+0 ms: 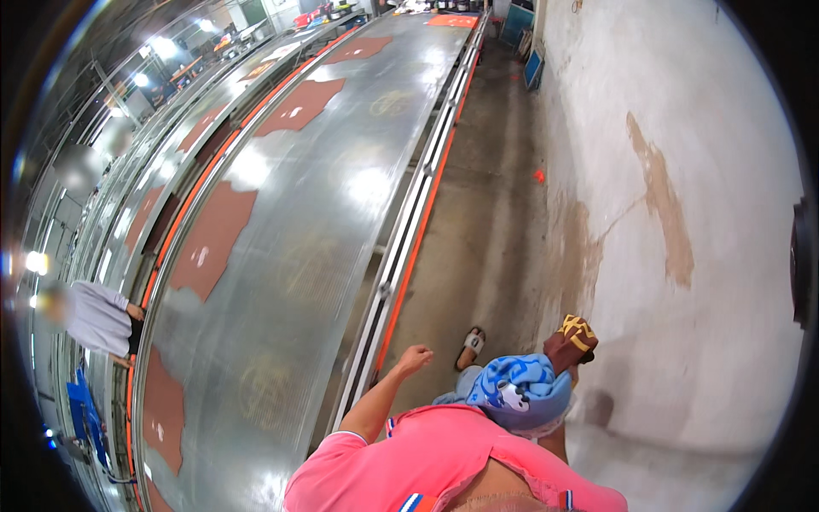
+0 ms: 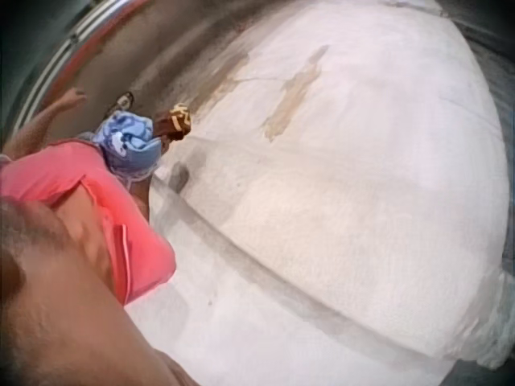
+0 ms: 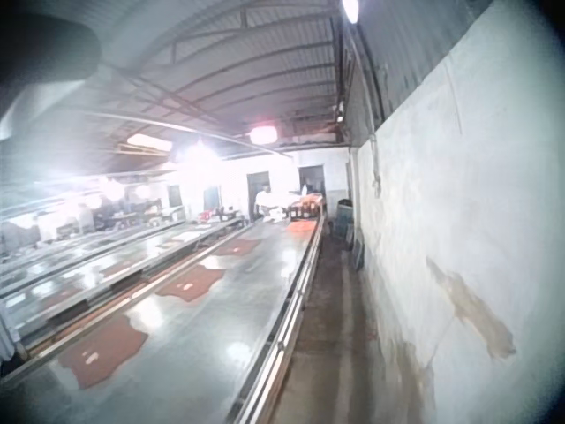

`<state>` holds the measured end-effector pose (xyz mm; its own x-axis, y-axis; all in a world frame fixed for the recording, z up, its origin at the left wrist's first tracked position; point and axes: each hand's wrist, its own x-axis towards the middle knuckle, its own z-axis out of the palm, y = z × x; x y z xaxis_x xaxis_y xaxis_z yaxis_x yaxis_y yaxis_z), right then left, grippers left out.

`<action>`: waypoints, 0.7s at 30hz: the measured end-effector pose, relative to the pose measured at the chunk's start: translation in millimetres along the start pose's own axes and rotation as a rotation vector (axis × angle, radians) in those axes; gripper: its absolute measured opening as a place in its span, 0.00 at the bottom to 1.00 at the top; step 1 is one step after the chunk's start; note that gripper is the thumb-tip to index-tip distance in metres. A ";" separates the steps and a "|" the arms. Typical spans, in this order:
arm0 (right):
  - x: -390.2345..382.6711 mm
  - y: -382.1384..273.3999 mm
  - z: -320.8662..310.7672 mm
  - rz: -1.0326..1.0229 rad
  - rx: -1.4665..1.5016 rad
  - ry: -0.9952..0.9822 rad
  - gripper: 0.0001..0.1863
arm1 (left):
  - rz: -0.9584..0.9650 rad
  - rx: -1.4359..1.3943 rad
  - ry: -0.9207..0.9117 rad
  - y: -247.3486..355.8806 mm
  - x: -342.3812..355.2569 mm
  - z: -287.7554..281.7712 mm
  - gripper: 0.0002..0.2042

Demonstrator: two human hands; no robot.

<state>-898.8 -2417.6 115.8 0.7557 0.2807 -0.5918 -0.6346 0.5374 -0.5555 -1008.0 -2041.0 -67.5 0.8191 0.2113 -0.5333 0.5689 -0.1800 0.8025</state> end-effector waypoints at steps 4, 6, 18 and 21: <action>120.5 -77.9 55.9 -0.011 0.021 -0.015 0.15 | -0.438 0.186 -0.011 -7.1 66.0 -16.4 0.16; 177.8 -121.0 88.9 -0.020 0.004 -0.027 0.15 | -0.559 0.379 -0.120 18.3 94.7 -32.8 0.16; 590.9 -314.9 313.1 0.180 -0.315 -0.275 0.14 | -0.275 -0.108 0.106 199.8 424.9 -53.3 0.19; 675.9 -370.5 384.2 0.207 -0.413 -0.303 0.13 | 0.161 -0.092 0.201 404.6 597.3 -174.1 0.23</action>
<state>-90.7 -2121.4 146.2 0.5822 0.5966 -0.5524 -0.7399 0.1070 -0.6642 -301.3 -1820.4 -14.7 0.8620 0.3756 -0.3404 0.4160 -0.1404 0.8985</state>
